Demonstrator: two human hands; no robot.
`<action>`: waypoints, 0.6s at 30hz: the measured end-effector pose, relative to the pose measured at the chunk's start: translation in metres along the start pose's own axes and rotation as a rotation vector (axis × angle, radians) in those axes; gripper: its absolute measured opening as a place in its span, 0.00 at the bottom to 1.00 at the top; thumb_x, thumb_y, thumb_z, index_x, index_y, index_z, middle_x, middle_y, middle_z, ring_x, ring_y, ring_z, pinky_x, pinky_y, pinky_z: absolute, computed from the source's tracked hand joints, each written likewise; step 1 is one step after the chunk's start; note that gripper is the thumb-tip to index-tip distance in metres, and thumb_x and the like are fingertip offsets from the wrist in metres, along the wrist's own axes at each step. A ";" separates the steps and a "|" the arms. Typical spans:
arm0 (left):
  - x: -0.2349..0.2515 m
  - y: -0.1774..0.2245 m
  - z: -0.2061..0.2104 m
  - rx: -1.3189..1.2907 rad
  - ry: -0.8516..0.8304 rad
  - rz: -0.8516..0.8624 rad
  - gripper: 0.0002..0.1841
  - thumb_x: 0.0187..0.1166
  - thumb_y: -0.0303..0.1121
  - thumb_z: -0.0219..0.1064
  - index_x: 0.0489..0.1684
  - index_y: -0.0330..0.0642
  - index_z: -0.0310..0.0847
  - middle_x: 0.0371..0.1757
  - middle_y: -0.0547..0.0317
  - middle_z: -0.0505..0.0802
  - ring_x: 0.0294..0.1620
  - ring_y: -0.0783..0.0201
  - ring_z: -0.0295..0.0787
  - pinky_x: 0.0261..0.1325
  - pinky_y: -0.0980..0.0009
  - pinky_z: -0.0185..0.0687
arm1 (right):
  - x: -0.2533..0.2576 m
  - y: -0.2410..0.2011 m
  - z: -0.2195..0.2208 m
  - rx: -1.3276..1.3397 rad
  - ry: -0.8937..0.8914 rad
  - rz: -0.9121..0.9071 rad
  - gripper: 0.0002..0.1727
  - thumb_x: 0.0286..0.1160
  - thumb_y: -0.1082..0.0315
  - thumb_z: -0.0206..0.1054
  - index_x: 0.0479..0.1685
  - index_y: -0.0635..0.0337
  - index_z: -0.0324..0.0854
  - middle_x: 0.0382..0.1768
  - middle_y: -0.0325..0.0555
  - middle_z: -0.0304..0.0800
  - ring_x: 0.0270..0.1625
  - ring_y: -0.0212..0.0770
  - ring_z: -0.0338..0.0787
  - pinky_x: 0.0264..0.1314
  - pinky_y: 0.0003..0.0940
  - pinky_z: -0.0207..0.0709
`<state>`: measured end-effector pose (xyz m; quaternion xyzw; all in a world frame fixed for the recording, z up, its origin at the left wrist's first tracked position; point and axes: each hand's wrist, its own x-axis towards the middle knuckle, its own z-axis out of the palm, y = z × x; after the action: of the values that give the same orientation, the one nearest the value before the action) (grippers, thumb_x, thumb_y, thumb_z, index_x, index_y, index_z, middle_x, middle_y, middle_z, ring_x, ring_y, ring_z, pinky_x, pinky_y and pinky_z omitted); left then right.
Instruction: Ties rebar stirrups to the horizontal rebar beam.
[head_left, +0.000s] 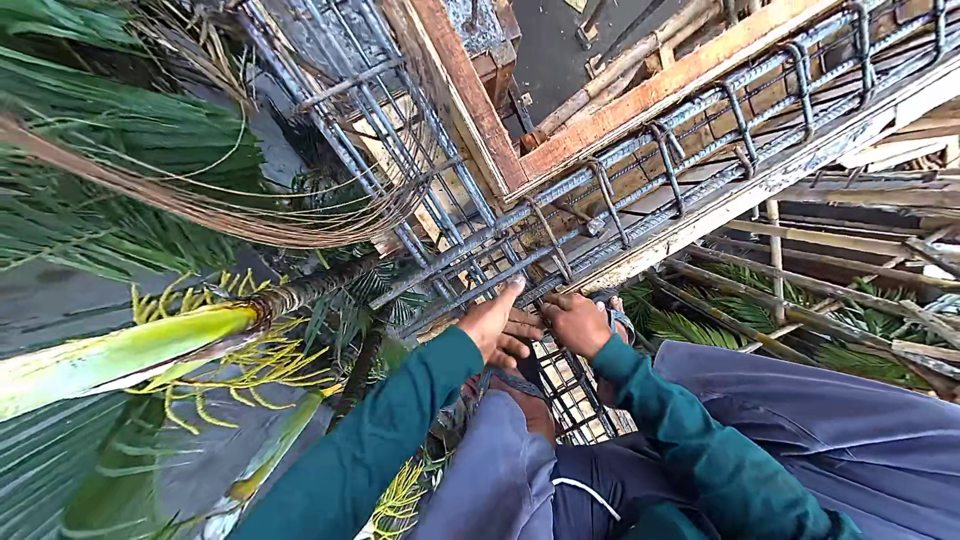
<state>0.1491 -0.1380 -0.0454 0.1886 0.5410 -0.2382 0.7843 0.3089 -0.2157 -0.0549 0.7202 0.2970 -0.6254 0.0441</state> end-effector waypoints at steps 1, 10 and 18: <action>0.003 0.001 0.002 -0.007 -0.015 -0.006 0.45 0.86 0.72 0.33 0.65 0.38 0.81 0.45 0.50 0.96 0.23 0.65 0.87 0.21 0.73 0.77 | 0.000 -0.001 -0.001 -0.037 0.005 -0.007 0.21 0.93 0.60 0.51 0.57 0.61 0.90 0.50 0.58 0.93 0.57 0.55 0.90 0.64 0.62 0.77; 0.018 0.002 0.013 -0.216 0.094 -0.105 0.23 0.96 0.47 0.44 0.29 0.44 0.71 0.09 0.70 0.60 0.04 0.75 0.50 0.07 0.81 0.49 | -0.006 -0.008 -0.008 -0.342 0.078 0.046 0.19 0.93 0.56 0.51 0.66 0.55 0.83 0.48 0.58 0.93 0.55 0.61 0.92 0.57 0.66 0.80; 0.020 0.015 -0.019 1.055 0.041 0.147 0.24 0.96 0.36 0.45 0.40 0.30 0.86 0.39 0.40 0.88 0.45 0.46 0.86 0.54 0.46 0.79 | -0.007 -0.006 -0.002 -0.654 0.080 -0.011 0.19 0.86 0.63 0.57 0.71 0.51 0.82 0.54 0.60 0.92 0.51 0.66 0.93 0.46 0.68 0.82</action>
<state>0.1496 -0.1188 -0.0702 0.5992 0.3482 -0.4184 0.5870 0.3073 -0.2128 -0.0460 0.6901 0.4876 -0.4685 0.2580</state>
